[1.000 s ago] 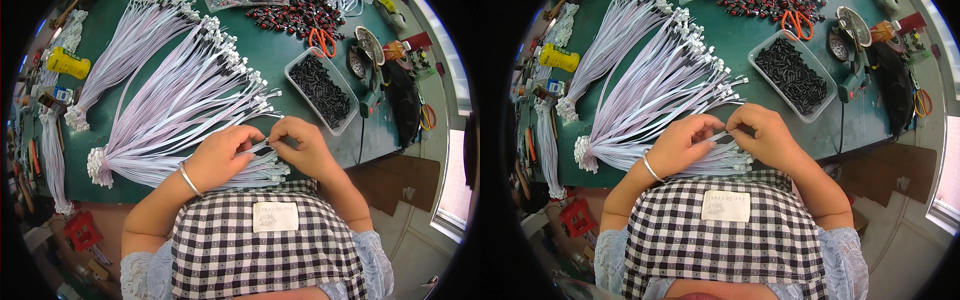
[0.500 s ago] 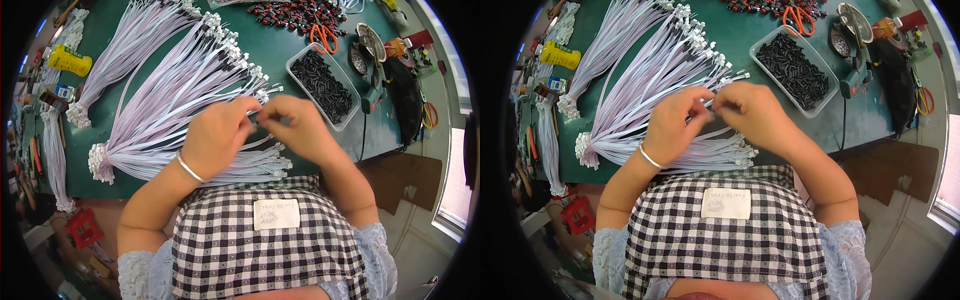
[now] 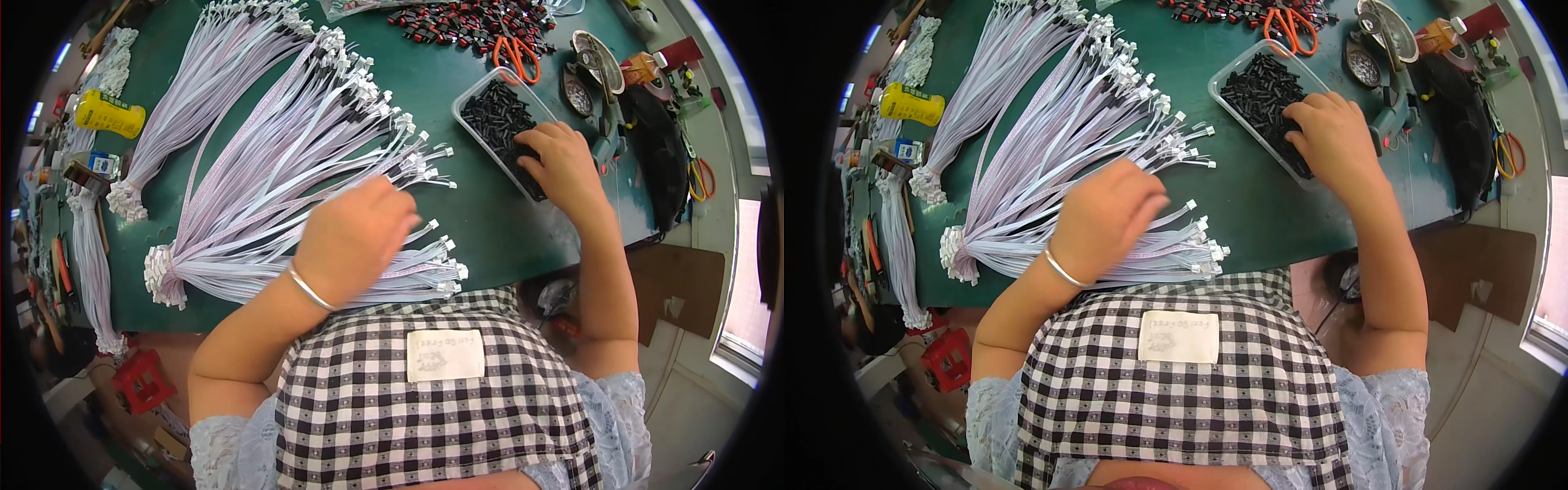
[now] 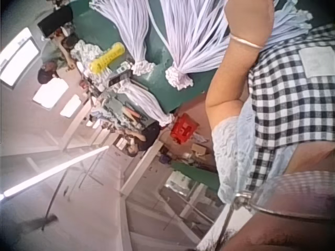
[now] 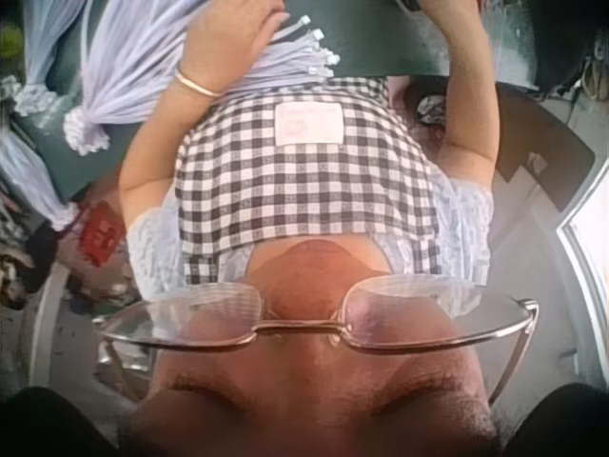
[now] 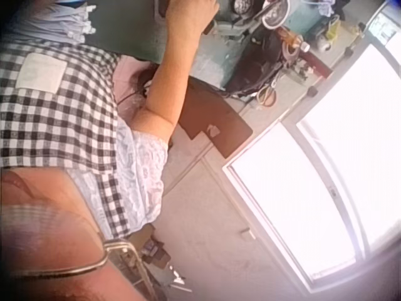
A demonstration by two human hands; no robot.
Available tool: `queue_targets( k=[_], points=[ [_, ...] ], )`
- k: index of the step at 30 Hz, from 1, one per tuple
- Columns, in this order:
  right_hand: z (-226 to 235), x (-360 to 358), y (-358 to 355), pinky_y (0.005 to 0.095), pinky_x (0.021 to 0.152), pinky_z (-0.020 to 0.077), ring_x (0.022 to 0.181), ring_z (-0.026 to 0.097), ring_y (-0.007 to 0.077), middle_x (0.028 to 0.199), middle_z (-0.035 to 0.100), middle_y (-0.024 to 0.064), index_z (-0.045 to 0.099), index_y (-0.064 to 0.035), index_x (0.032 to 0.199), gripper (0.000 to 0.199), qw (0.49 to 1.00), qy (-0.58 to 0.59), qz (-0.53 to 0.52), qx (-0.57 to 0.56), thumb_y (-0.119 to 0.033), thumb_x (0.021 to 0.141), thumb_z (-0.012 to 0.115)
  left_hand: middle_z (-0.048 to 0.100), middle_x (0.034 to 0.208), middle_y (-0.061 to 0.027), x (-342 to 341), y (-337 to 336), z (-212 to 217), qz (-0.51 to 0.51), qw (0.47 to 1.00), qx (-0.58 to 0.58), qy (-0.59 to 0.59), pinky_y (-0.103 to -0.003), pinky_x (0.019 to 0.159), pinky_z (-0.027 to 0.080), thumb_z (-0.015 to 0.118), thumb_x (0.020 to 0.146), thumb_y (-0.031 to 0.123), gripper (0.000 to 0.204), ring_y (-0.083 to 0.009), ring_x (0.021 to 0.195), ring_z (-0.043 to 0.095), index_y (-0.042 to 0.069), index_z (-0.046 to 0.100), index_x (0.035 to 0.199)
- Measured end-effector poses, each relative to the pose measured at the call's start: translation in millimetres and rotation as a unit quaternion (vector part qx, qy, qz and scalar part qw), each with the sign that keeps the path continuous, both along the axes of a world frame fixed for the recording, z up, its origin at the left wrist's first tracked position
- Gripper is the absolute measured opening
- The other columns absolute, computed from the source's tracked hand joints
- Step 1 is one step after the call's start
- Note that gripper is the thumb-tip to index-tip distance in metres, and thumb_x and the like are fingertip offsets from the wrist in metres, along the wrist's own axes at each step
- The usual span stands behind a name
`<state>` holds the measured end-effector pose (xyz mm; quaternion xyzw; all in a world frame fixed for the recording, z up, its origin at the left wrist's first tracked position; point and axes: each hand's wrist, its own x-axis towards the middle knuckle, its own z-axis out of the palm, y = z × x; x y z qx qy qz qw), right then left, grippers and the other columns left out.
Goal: The person repeatedly picks small black plastic components from a container and attaches them to the ends of white cables. They handle the cables and components by hand, working at a green table with tools and parts nearby.
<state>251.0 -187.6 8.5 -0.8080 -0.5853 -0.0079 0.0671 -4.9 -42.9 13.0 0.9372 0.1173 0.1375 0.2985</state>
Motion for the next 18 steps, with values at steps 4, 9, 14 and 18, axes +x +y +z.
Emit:
queue_targets(
  k=[4,9,14,18],
  points=[
    [-2.0,-0.1,6.6,0.0377,0.082,0.0434,0.093,0.056,0.0256,0.086,0.062,0.0057,0.066,-0.0081,0.089,0.013,1.000,-0.003,0.011,-0.022,-0.013,0.077,0.067,0.057,0.079,-0.0068,3.2,-14.0,-18.4,-0.021,0.999,-0.009,0.045,-0.035,0.064,0.049,0.067,0.079,0.015,0.012,-0.0259,0.075,0.059,0.007,0.064,0.087],
    [-3.9,3.7,5.7,0.0390,0.079,0.0461,0.089,0.057,0.0282,0.084,0.060,0.0077,0.063,-0.0067,0.085,0.009,0.999,0.041,0.009,0.017,-0.013,0.078,0.066,0.060,0.079,-0.0071,4.4,-9.7,-25.6,-0.022,0.998,-0.051,0.017,-0.032,0.062,0.048,0.066,0.078,0.010,0.010,-0.0238,0.071,0.059,0.006,0.064,0.087],
    [-7.3,5.0,3.8,0.0391,0.077,0.0463,0.086,0.057,0.0291,0.082,0.059,0.0084,0.060,-0.0064,0.083,0.010,0.999,0.014,0.023,0.039,-0.013,0.078,0.065,0.063,0.075,-0.0045,2.6,-1.1,-11.0,0.034,0.948,-0.295,0.111,-0.026,0.060,0.047,0.066,0.083,0.011,0.011,-0.0113,0.064,0.060,0.002,0.060,0.084],
    [-1.4,0.4,5.7,0.0399,0.075,0.0461,0.084,0.057,0.0300,0.081,0.059,0.0089,0.058,-0.0053,0.081,0.010,0.999,-0.001,0.021,0.032,-0.011,0.078,0.065,0.062,0.076,-0.0029,-0.2,-2.9,-18.0,0.066,0.846,-0.517,0.110,-0.023,0.062,0.048,0.065,0.086,0.011,0.010,-0.0094,0.066,0.058,0.003,0.059,0.089]
  ],
)
